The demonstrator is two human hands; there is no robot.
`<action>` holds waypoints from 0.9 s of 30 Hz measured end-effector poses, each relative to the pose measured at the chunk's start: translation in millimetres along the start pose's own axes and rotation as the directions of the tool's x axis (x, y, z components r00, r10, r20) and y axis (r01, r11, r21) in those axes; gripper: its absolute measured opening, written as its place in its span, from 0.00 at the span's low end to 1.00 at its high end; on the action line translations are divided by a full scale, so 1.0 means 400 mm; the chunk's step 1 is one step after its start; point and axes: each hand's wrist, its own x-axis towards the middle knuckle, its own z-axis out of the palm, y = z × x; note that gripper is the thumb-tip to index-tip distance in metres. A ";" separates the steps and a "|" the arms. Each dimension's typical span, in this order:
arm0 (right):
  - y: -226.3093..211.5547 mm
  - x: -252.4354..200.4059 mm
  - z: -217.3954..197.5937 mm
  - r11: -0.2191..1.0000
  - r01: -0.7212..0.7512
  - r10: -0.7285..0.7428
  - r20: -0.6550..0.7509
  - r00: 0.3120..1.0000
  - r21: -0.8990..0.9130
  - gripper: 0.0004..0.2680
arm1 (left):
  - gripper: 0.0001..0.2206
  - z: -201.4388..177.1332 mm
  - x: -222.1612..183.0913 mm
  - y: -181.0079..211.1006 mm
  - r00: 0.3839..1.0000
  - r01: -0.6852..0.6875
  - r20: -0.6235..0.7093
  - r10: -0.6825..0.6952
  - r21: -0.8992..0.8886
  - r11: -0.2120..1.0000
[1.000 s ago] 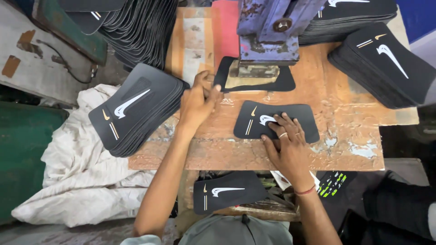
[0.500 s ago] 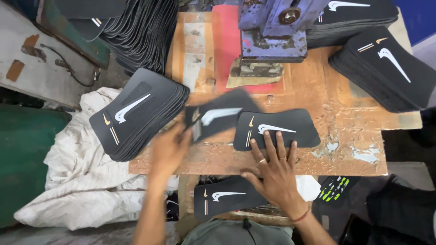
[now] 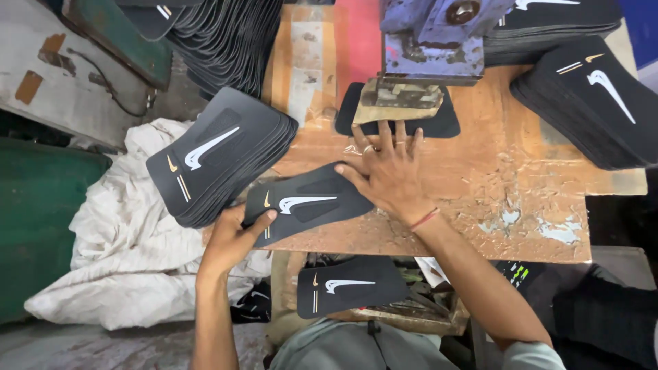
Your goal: Applying branded logos to shoe components using a specialized stamping or heat press machine.
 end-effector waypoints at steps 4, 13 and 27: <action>-0.009 0.004 -0.013 0.995 -0.094 0.097 0.062 0.993 -0.037 0.27 | 0.11 -0.003 0.008 -0.004 0.996 0.090 0.021 -0.090 -0.006 0.996; -0.015 -0.216 -0.125 0.983 0.092 -0.100 0.040 0.994 0.161 0.24 | 0.12 0.014 -0.004 0.000 0.997 -0.034 -0.072 0.033 -0.006 0.999; -0.036 -0.272 -0.130 0.987 -0.067 0.073 -0.034 0.997 0.145 0.20 | 0.14 -0.162 0.027 0.173 0.737 -0.369 -0.519 0.434 0.230 0.901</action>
